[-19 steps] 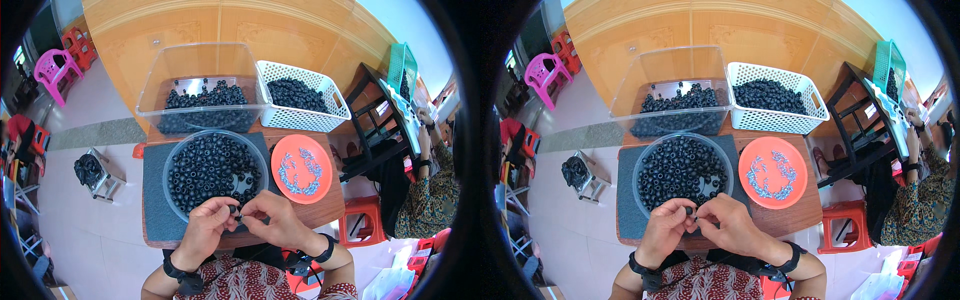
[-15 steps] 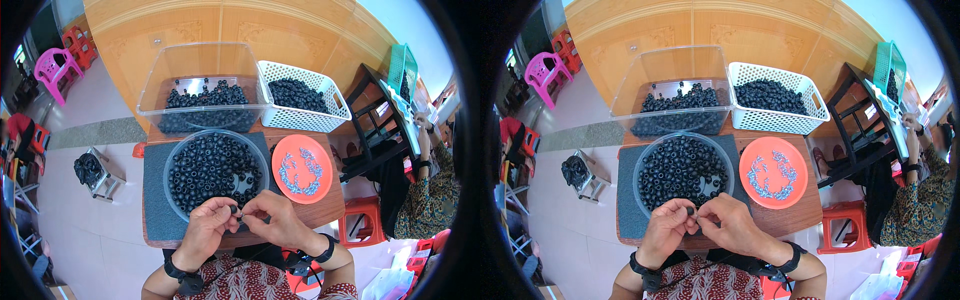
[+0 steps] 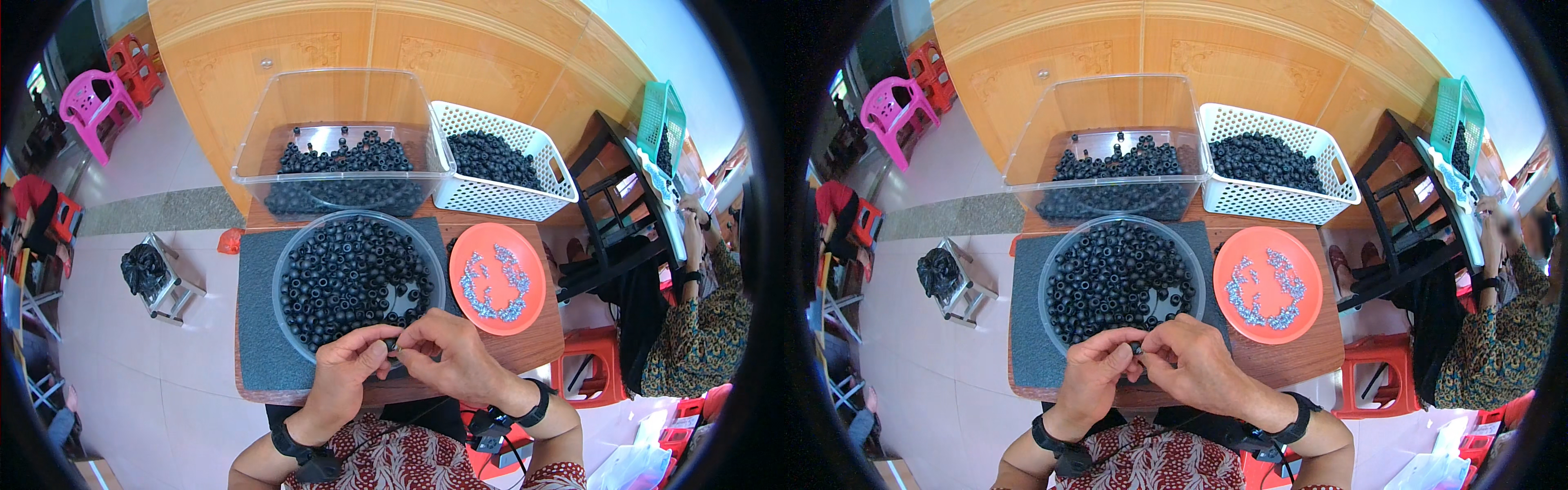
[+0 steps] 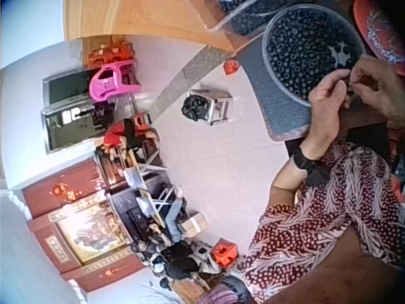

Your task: Inserting small white components into black plastic rings at a workshop table.

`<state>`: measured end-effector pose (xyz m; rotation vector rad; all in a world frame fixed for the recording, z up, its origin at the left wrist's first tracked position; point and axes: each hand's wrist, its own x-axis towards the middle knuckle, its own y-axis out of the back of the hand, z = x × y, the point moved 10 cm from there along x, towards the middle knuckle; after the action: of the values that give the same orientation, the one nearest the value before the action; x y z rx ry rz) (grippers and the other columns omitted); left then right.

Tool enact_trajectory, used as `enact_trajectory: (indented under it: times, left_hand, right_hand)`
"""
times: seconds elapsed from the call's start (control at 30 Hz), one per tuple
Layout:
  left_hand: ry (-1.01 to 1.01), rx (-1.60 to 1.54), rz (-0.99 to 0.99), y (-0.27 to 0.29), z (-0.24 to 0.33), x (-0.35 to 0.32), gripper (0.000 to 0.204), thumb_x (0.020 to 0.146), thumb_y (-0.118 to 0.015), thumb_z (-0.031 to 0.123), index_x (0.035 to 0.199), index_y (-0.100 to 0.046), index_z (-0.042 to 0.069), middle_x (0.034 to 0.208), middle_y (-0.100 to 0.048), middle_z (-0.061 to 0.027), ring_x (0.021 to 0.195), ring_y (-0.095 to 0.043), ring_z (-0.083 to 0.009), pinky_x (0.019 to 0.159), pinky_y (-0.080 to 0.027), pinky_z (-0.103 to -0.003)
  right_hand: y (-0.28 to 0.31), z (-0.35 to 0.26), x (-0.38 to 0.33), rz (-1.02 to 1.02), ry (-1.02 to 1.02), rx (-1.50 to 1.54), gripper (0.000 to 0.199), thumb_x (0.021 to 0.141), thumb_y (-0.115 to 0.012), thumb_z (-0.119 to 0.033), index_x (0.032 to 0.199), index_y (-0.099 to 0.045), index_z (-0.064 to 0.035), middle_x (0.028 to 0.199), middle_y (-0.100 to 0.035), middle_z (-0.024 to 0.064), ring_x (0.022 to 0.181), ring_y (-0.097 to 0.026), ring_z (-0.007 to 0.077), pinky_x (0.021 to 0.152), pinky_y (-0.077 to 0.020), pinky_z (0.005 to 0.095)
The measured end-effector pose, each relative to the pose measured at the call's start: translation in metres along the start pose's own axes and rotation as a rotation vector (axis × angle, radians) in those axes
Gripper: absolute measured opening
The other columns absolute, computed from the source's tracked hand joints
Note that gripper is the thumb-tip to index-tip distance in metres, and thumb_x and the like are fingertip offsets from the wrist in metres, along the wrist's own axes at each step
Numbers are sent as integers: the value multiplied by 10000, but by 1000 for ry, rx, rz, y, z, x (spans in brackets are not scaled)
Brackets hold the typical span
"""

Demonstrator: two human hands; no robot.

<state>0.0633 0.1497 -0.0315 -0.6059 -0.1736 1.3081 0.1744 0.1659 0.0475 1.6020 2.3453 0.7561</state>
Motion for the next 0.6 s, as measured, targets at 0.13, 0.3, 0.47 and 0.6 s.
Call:
enact_trajectory:
  times: [0.13, 0.3, 0.47, 0.6]
  left_hand:
    - [-15, -2, -14, -2, 2, -3, 260, 919, -607, 115, 1129, -602, -38, 902, -657, -89, 731, -587, -134, 646, -489, -265]
    - [102, -124, -2, -1, -4, -1, 246, 915, -612, 117, 1105, -606, -39, 885, -656, -106, 715, -593, -144, 635, -493, -275]
    - [65, -160, 1, 2, -3, 2, 236, 906, -627, 123, 1085, -611, -30, 904, -650, -89, 737, -579, -132, 676, -483, -269]
    - [-2, -110, 11, 1, 2, 3, 233, 893, -643, 116, 1076, -617, -26, 915, -646, -66, 761, -566, -117, 701, -471, -255]
  right_hand:
    - [2, 3, 4, 11, -53, -6, 118, 794, -681, -58, 899, -657, -9, 807, -619, 62, 692, -596, 118, 594, -479, 240]
    - [4, 5, 5, -13, -76, 7, 116, 799, -679, -62, 901, -661, -9, 810, -630, 58, 691, -590, 104, 594, -475, 233]
    - [1, 8, 3, -54, -106, 58, 118, 797, -696, -67, 895, -661, -11, 798, -624, 47, 686, -585, 90, 591, -473, 230]
    - [0, 7, 4, -48, -83, 71, 121, 792, -702, -65, 892, -662, -12, 792, -620, 46, 675, -581, 87, 580, -469, 232]
